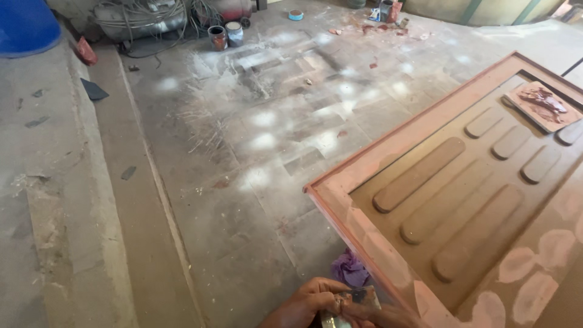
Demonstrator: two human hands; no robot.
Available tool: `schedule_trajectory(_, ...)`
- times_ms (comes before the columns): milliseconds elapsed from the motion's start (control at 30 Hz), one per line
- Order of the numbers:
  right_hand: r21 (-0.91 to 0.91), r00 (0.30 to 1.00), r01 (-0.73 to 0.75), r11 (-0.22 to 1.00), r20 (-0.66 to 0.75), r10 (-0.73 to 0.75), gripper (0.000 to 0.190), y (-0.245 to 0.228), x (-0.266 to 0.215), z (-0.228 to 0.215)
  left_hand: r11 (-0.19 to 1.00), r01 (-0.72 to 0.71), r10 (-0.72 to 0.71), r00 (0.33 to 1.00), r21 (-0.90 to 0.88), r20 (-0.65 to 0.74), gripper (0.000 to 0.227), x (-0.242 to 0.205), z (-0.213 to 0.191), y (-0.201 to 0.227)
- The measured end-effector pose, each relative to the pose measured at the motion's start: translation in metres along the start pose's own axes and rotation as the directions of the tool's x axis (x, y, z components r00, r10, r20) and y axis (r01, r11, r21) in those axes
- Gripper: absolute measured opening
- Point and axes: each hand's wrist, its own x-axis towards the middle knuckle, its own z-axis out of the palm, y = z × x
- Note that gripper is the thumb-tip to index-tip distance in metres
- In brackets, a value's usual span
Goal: The person applies a pink putty-like filler to the edges and corners of a wooden door frame using a putty knife. They repeatedly scoop filler from a square tile and smooth it into the frame's grooves.
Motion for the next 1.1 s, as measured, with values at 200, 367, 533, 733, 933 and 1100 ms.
schedule_trajectory(200,0.311,0.978,-0.187,0.932,0.148,0.146,0.046,-0.019,0.029,-0.023,0.968,-0.093,0.146,0.964,0.232,-0.224,0.044,0.016,-0.037,0.015)
schedule_trajectory(367,0.476,0.935,-0.311,0.822,0.309,0.175,0.043,-0.041,0.062,-0.053,0.981,-0.113,0.142,0.972,0.157,-0.188,0.045,0.026,-0.027,0.095)
schedule_trajectory(533,0.332,0.944,-0.307,0.892,0.226,0.241,0.053,-0.06,0.129,-0.103,0.974,-0.214,0.209,0.975,0.068,0.073,0.045,0.041,-0.017,0.199)
schedule_trajectory(733,-0.21,0.978,0.205,0.956,0.001,-0.21,0.085,-0.092,0.229,-0.136,0.976,-0.215,0.214,0.948,-0.02,0.237,0.045,0.084,-0.006,0.275)
schedule_trajectory(933,-0.649,0.975,0.219,0.729,0.118,-0.188,0.083,-0.086,0.298,-0.191,0.975,-0.212,0.22,0.927,-0.061,0.303,0.055,0.114,-0.043,0.363)
schedule_trajectory(1100,-0.59,0.996,0.035,0.807,-0.05,-0.079,0.067,-0.087,0.356,-0.211,0.983,-0.134,0.169,0.929,-0.128,0.328,0.055,0.145,-0.085,0.439)
